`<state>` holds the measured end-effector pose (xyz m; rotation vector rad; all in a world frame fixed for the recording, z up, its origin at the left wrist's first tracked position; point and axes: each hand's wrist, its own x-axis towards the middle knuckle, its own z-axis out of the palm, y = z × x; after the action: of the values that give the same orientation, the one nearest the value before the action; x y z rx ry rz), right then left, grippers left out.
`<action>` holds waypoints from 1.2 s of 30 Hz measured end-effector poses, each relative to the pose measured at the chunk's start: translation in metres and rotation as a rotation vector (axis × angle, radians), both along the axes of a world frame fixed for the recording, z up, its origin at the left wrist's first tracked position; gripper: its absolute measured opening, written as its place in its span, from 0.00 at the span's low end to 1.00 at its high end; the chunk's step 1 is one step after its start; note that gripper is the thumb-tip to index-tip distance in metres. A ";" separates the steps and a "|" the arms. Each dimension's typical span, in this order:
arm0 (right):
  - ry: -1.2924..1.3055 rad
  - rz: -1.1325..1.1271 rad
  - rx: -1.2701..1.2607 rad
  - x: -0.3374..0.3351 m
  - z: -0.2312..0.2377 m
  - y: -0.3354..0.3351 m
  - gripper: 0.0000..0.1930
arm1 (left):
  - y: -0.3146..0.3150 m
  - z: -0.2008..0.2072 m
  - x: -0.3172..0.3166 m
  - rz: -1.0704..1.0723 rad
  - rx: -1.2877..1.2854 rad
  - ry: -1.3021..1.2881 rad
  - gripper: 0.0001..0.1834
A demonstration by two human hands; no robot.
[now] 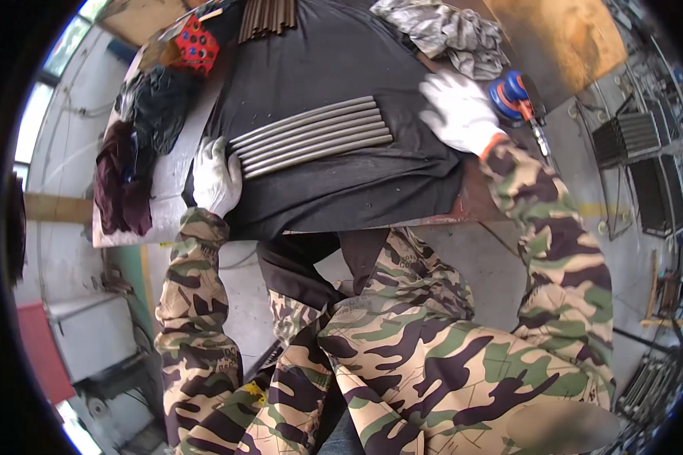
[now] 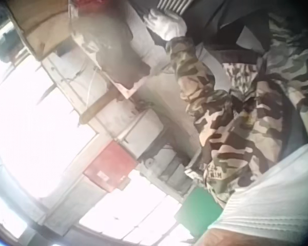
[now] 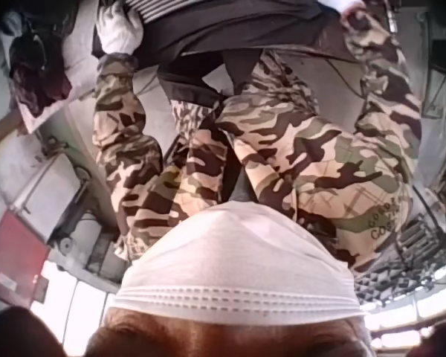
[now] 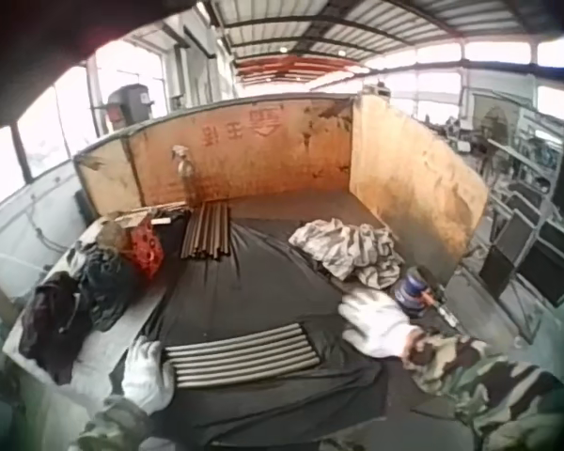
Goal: Sanding a set of curved metal rods using a pneumatic orbital sander on a workbench.
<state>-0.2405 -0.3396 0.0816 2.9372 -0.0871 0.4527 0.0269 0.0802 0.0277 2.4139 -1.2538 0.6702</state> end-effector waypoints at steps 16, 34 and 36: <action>-0.195 -0.051 0.485 0.068 0.037 -0.053 0.14 | 0.016 0.017 -0.020 0.090 0.122 0.248 0.38; -0.253 -0.589 -0.661 0.103 0.129 -0.286 0.21 | 0.003 0.009 -0.016 0.050 0.019 0.162 0.35; -0.493 -0.452 -0.213 0.108 0.178 -0.264 0.20 | 0.016 0.014 -0.017 0.060 -0.035 0.128 0.36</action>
<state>-0.1327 -0.6035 0.2599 2.4283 -0.6958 1.0143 0.0102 0.0958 0.0415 2.4320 -1.1143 0.5398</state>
